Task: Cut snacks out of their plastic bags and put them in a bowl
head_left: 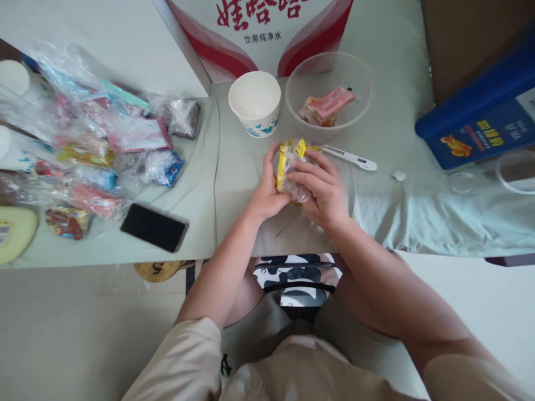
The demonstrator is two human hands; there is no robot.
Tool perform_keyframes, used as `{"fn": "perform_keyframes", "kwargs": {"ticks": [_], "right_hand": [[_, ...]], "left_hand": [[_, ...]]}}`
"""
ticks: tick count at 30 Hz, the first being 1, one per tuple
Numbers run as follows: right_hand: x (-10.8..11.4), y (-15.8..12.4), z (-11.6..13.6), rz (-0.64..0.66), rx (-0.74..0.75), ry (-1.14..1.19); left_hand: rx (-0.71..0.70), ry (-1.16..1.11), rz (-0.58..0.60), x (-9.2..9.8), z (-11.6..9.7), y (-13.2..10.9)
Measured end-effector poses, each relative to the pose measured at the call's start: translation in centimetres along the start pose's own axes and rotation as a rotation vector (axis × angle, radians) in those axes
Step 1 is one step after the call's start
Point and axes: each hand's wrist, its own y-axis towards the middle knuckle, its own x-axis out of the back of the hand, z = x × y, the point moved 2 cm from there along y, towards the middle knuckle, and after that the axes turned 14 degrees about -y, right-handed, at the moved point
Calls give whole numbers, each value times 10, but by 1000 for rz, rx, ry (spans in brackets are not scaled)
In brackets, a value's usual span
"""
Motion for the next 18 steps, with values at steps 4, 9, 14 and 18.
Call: {"fn": "perform_keyframes", "kwargs": {"ticks": [4, 9, 14, 18], "right_hand": [[-7, 3, 0, 126, -6, 74], [-11, 5, -4, 85, 72, 204], [-9, 8, -13, 1, -33, 187], [-6, 8, -13, 25, -103, 187]], "left_hand": [[-53, -1, -55, 1, 6, 2], [-68, 29, -112, 4, 10, 5], [-82, 97, -24, 2, 6, 7], [-87, 192, 12, 2, 1, 9]]}}
